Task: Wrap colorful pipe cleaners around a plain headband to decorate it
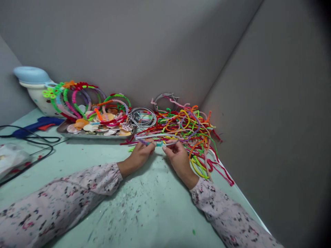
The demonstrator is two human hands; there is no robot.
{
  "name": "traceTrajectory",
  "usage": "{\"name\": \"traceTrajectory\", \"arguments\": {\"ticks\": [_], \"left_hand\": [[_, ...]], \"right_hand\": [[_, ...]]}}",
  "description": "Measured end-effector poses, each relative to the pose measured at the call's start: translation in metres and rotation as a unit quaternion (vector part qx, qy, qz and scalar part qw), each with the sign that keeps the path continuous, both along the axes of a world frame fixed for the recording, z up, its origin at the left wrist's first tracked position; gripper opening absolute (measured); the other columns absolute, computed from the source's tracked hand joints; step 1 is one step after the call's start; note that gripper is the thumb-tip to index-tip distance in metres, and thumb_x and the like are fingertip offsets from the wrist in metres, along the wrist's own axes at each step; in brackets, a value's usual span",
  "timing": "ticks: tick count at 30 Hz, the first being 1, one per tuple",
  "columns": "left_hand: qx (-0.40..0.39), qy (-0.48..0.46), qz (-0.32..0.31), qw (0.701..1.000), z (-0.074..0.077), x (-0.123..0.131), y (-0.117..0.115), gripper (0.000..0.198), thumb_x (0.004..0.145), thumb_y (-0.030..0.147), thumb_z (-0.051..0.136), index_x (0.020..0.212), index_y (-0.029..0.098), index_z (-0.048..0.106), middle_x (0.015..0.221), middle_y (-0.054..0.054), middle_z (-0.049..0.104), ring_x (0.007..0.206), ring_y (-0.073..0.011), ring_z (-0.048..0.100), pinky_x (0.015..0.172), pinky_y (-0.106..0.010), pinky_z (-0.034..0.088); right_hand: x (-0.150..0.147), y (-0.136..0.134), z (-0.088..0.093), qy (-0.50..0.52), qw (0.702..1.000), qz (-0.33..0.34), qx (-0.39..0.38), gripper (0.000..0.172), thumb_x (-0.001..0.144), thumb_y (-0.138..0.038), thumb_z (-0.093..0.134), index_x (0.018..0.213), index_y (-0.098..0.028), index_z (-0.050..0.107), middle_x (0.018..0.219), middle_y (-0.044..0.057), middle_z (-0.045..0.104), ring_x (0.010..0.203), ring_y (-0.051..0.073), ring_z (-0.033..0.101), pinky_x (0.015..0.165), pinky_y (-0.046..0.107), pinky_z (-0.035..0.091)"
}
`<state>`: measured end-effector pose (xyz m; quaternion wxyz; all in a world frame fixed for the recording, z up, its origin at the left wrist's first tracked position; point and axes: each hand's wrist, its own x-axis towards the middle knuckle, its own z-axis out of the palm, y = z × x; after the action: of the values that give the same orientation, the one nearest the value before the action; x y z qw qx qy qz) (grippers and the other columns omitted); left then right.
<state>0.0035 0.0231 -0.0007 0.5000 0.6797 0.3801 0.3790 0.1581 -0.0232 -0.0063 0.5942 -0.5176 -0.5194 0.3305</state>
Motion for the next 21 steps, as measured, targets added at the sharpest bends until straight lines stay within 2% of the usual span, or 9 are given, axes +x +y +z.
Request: {"name": "traceTrajectory", "arguments": {"ticks": [6,10,17,21], "left_hand": [[-0.004,-0.009,-0.014,1.0,0.0005,0.0006,-0.0004,0.03,0.085,0.033,0.043,0.059,0.019,0.041,0.054,0.004,0.037,0.051,-0.0107,0.033,0.047,-0.025,0.025],[-0.001,-0.019,-0.021,1.0,-0.0011,0.0009,-0.0002,0.031,0.086,0.032,0.044,0.059,0.018,0.041,0.054,0.004,0.036,0.052,-0.0105,0.033,0.048,-0.025,0.025],[0.008,-0.014,-0.02,1.0,-0.0003,0.0009,-0.0012,0.031,0.086,0.036,0.044,0.061,0.018,0.043,0.055,0.004,0.037,0.052,-0.0105,0.034,0.049,-0.025,0.026],[0.002,0.0,-0.016,1.0,-0.002,0.0009,-0.0013,0.035,0.087,0.04,0.044,0.06,0.018,0.042,0.053,0.004,0.035,0.05,-0.01,0.031,0.048,-0.025,0.023]], "right_hand": [[0.0001,0.0002,-0.0025,0.0,1.0,0.029,0.008,0.019,0.073,-0.027,0.066,0.091,-0.021,0.061,0.079,0.0,0.062,0.068,0.015,0.056,0.064,0.027,0.046],[0.0012,0.0019,-0.0061,-0.036,0.999,0.016,0.025,0.015,0.075,-0.026,0.066,0.089,-0.02,0.065,0.084,0.002,0.064,0.07,0.015,0.058,0.066,0.028,0.047],[0.0021,0.002,-0.0054,-0.093,0.995,-0.014,0.037,0.019,0.077,-0.031,0.065,0.092,-0.02,0.068,0.09,0.005,0.066,0.07,0.015,0.058,0.067,0.029,0.047],[0.0022,-0.0005,-0.003,-0.114,0.992,-0.018,0.046,0.019,0.078,-0.032,0.064,0.093,-0.02,0.068,0.092,0.005,0.066,0.068,0.014,0.058,0.063,0.028,0.047]]}}
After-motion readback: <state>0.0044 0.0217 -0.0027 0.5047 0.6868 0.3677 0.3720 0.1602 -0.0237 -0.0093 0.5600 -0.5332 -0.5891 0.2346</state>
